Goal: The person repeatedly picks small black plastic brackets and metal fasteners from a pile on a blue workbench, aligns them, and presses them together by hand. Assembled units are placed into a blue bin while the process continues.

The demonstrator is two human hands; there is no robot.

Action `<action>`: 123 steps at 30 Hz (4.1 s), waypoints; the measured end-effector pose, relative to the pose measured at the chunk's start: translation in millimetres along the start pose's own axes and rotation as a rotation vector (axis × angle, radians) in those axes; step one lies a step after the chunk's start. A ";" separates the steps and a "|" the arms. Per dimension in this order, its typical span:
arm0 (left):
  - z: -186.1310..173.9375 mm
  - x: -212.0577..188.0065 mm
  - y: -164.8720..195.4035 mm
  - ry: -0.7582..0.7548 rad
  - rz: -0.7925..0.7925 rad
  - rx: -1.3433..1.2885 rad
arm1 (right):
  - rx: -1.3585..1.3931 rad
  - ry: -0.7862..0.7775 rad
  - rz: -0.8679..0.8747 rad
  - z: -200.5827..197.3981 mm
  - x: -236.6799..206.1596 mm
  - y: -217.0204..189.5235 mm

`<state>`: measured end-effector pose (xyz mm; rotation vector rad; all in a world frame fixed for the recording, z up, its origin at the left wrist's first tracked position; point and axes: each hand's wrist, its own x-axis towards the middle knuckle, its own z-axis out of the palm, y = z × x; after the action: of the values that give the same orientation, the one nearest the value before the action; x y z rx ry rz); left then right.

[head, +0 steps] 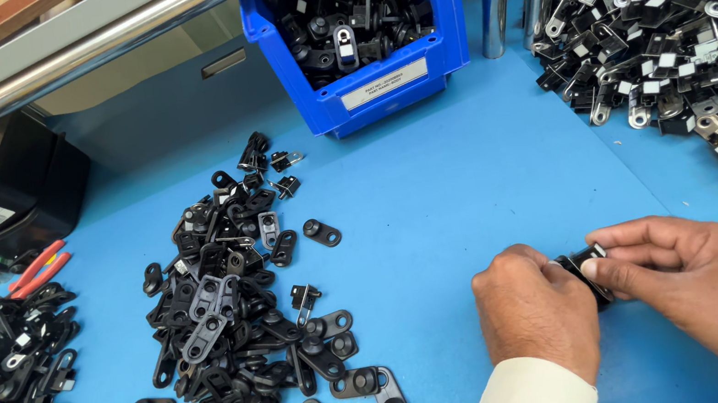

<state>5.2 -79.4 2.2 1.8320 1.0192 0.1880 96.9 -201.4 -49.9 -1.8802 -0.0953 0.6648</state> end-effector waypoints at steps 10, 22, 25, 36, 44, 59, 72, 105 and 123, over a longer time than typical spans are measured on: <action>1.4 9.3 1.0 -0.024 0.036 0.100 | -0.490 0.040 -0.331 2.1 -5.6 -4.1; -0.1 -4.6 8.7 -0.052 0.159 0.250 | -0.293 -0.048 -0.164 2.1 12.6 -7.5; -0.5 -7.2 11.0 -0.053 0.180 0.267 | 0.020 -0.082 -0.007 4.2 12.9 -9.3; -0.9 -14.9 13.8 -0.015 0.169 0.069 | 0.109 -0.034 0.211 7.3 11.5 -45.8; -10.4 -14.6 25.5 -0.029 -0.074 -0.104 | 0.189 -0.028 0.215 8.6 10.1 -38.4; 4.7 -5.1 1.4 0.062 -0.022 -0.134 | 0.097 -0.146 -0.132 16.5 10.5 -21.8; 2.3 4.4 -18.7 -0.240 -0.158 -0.711 | 0.093 -0.492 0.347 -24.3 61.5 -7.2; -9.6 -1.1 -19.1 -0.283 -0.242 -0.657 | 0.098 -0.559 0.331 -24.6 65.3 9.3; -6.0 -13.2 -11.9 -0.172 -0.242 -0.305 | -0.437 0.043 -0.126 7.8 -9.1 -2.4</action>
<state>-13.1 -82.9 -0.6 1.4120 1.0198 0.0356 86.0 -197.3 -46.2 -2.2828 -0.3517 0.5459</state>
